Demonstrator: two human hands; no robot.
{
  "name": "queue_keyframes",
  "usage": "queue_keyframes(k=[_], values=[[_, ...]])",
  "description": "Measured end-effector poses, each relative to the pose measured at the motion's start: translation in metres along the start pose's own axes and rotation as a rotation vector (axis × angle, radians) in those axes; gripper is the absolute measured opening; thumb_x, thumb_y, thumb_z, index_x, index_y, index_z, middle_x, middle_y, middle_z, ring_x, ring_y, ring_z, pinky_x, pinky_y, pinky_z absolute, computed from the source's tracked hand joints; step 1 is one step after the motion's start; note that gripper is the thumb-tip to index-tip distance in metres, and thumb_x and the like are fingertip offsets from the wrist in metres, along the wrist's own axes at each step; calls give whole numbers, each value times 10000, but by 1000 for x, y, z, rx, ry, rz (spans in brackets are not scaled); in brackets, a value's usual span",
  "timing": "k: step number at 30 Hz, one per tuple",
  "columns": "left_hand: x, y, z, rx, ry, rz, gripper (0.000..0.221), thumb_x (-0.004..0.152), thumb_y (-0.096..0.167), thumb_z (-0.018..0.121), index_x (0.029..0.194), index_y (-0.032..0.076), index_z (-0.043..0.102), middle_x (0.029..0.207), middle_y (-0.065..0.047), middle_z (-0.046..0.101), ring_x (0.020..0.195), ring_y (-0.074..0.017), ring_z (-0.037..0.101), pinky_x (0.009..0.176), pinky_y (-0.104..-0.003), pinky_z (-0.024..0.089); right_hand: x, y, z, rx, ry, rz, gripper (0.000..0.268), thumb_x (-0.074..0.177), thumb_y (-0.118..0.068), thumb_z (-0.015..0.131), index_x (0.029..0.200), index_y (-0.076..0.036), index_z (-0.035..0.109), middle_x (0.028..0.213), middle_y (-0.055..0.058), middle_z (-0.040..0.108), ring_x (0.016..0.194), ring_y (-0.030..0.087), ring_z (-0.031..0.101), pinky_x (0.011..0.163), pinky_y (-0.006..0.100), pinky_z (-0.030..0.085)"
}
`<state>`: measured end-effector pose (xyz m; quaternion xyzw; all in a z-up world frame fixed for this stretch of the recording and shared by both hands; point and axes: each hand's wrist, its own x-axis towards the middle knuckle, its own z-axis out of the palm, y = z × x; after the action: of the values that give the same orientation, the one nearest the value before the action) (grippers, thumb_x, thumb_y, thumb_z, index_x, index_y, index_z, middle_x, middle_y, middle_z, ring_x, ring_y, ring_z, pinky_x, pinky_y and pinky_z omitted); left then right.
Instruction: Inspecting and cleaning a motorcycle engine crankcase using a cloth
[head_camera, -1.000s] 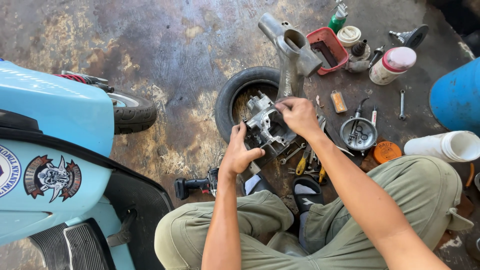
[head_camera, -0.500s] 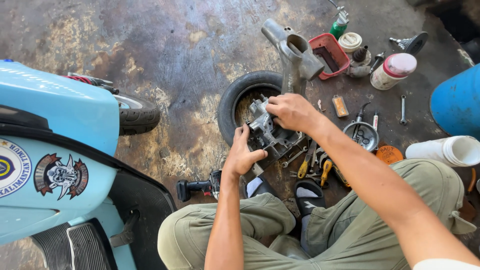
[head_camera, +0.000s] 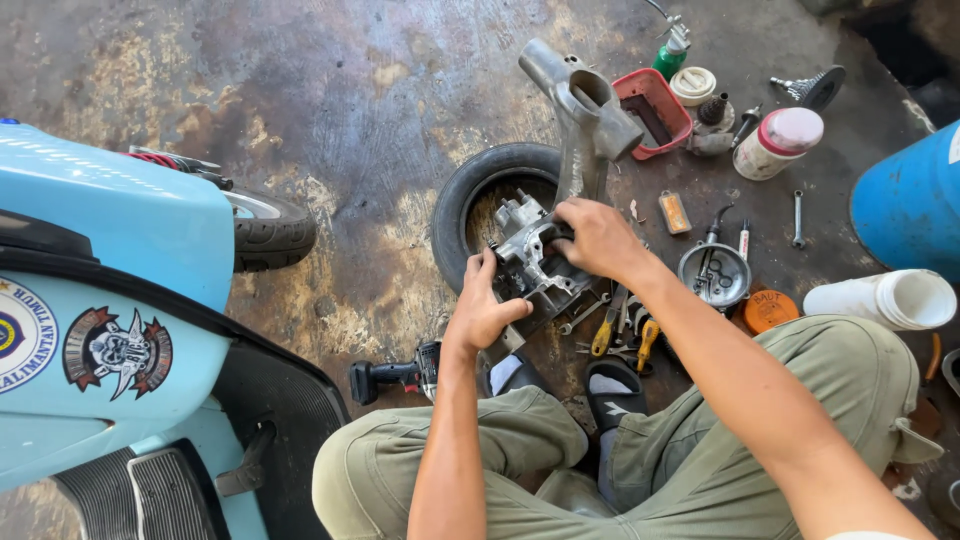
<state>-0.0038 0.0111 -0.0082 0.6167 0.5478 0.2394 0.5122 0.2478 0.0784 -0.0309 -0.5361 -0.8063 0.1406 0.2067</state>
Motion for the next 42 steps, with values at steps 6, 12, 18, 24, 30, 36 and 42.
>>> queue_keyframes(k=[6,12,18,24,30,36,42], values=[[-1,-1,0,-18,3,10,1252,530,443,783,1561,-63,285,1455,-228,394,1400,-435,397,1115,-536,384,-9,-23,-38,531,194,443,227,1042,-299,582,984,-209,782,738,21,747,815,163,747,769,317,547],[2,-3,-1,-16,4,4,1241,540,446,789,1550,-59,276,1459,-219,394,1410,-419,399,1109,-527,395,-33,-60,-62,-1,-250,86,661,1060,-543,209,1585,-194,408,1578,111,463,1398,330,419,1103,510,351],[-1,6,2,-6,0,13,1253,528,440,775,1561,-61,275,1460,-210,399,1394,-426,416,1086,-537,405,-62,-38,-41,-164,92,-96,547,1079,-446,391,1518,-146,520,1471,67,600,1268,298,554,938,461,437],[-2,-6,3,2,3,11,1245,530,435,783,1553,-60,276,1454,-218,412,1395,-416,418,1102,-525,399,-84,-14,-29,-76,254,17,345,943,-369,593,1150,-159,773,1118,80,766,1023,280,683,816,395,500],[-3,1,2,-9,8,20,1235,529,426,763,1553,-72,284,1434,-226,416,1362,-434,434,1068,-536,411,-55,-33,-52,-71,124,43,451,943,-146,483,1351,-178,670,1166,84,729,1078,268,617,909,407,443],[-3,5,0,0,11,17,1238,523,438,762,1554,-55,286,1425,-201,428,1365,-412,445,1061,-528,421,-49,-28,-39,-66,-11,-28,543,928,-117,511,1451,-250,573,1323,78,583,1145,339,539,890,467,400],[0,-7,3,9,10,16,1252,524,455,781,1556,-50,284,1422,-189,425,1381,-394,430,1081,-512,412,-54,-4,-35,-122,-33,-114,562,903,-114,501,1435,-266,598,1366,24,582,1160,282,546,935,461,399]])
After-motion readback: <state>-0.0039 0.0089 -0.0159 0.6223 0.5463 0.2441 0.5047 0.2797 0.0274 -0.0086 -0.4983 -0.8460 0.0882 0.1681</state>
